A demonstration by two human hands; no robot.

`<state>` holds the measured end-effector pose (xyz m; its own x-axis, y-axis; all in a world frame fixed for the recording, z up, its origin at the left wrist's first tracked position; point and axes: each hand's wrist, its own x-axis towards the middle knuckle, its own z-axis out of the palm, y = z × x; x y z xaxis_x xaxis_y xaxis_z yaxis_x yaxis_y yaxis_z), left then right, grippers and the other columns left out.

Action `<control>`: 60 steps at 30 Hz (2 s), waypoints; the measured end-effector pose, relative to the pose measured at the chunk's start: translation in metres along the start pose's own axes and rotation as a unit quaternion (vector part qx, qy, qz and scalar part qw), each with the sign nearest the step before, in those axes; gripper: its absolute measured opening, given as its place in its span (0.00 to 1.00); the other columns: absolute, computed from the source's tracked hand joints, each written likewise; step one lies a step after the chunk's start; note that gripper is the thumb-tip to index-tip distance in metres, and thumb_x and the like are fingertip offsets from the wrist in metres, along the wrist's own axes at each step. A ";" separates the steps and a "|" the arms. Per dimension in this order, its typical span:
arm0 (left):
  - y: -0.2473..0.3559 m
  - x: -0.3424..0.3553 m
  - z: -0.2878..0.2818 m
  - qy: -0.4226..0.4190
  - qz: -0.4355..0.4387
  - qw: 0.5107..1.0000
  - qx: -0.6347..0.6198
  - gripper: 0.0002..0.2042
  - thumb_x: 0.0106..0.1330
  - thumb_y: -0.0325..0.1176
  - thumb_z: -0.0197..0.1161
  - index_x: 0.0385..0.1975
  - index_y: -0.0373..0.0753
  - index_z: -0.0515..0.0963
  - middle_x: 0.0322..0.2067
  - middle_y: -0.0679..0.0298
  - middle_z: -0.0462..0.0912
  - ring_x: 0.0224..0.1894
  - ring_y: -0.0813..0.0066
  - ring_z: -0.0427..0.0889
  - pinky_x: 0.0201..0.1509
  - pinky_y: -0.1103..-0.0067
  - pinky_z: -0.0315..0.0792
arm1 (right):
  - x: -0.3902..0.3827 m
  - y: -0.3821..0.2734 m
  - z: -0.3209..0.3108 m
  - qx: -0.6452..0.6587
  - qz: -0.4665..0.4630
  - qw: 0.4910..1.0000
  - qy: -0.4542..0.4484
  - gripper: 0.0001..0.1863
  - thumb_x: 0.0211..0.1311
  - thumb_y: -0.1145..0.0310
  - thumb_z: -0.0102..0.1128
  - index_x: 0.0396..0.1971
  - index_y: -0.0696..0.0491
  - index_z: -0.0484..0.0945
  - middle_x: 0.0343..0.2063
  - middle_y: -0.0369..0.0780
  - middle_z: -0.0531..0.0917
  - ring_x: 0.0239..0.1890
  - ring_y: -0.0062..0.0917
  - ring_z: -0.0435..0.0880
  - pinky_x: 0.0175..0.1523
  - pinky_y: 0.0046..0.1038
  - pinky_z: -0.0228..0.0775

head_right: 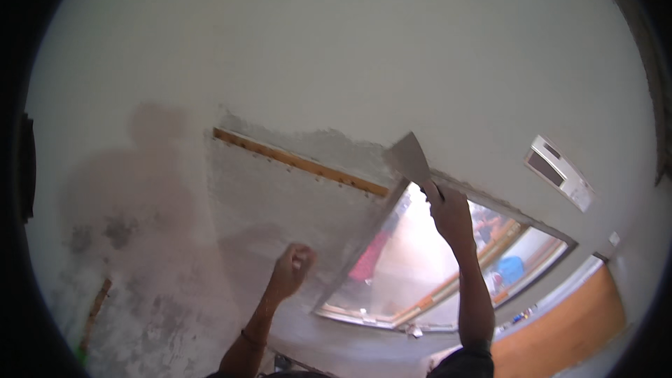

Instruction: The person applies plaster to the corner and edge of a ceiling near a window using a putty knife.

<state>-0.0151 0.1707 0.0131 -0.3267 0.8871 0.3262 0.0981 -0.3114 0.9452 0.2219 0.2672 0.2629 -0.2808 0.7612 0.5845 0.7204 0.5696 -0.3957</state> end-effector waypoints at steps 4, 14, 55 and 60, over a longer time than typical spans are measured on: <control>-0.006 0.045 0.047 0.106 0.168 0.979 0.055 0.41 0.54 0.46 0.74 0.61 0.33 0.57 0.65 0.42 0.51 0.67 0.53 0.57 0.60 0.63 0.65 | -0.004 0.007 0.009 0.060 -0.006 0.998 -0.003 0.21 0.69 0.59 0.52 0.26 0.63 0.78 0.12 0.36 0.70 0.15 0.16 0.68 0.23 0.25 0.60; -0.006 0.111 0.030 0.302 0.315 0.895 0.097 0.59 0.46 0.57 0.76 0.68 0.33 0.43 0.67 0.39 0.36 0.70 0.39 0.40 0.70 0.50 0.43 | 0.023 0.004 0.016 -0.002 -0.014 1.000 -0.014 0.18 0.68 0.59 0.52 0.31 0.61 0.80 0.18 0.44 0.78 0.18 0.28 0.74 0.29 0.32 0.67; -0.005 0.173 -0.012 0.272 0.558 0.703 0.347 0.25 0.55 0.57 0.67 0.54 0.62 0.75 0.61 0.76 0.73 0.67 0.69 0.64 0.74 0.53 0.38 | 0.024 -0.045 0.003 -0.139 -0.031 0.990 0.018 0.12 0.65 0.65 0.56 0.34 0.59 0.82 0.19 0.45 0.81 0.20 0.33 0.81 0.30 0.33 0.71; -0.003 0.179 -0.040 0.298 0.552 0.685 0.371 0.25 0.56 0.56 0.67 0.55 0.62 0.75 0.60 0.78 0.73 0.68 0.69 0.63 0.74 0.55 0.40 | 0.029 -0.062 0.023 -0.154 -0.076 0.985 0.021 0.14 0.67 0.62 0.56 0.32 0.60 0.81 0.18 0.48 0.80 0.19 0.37 0.80 0.28 0.35 0.69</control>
<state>-0.1120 0.3168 0.0680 0.0275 -0.1142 0.9931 0.9729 -0.2252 -0.0528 0.1544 0.2610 0.2878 -0.3778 0.6578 0.6516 0.8321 0.5499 -0.0726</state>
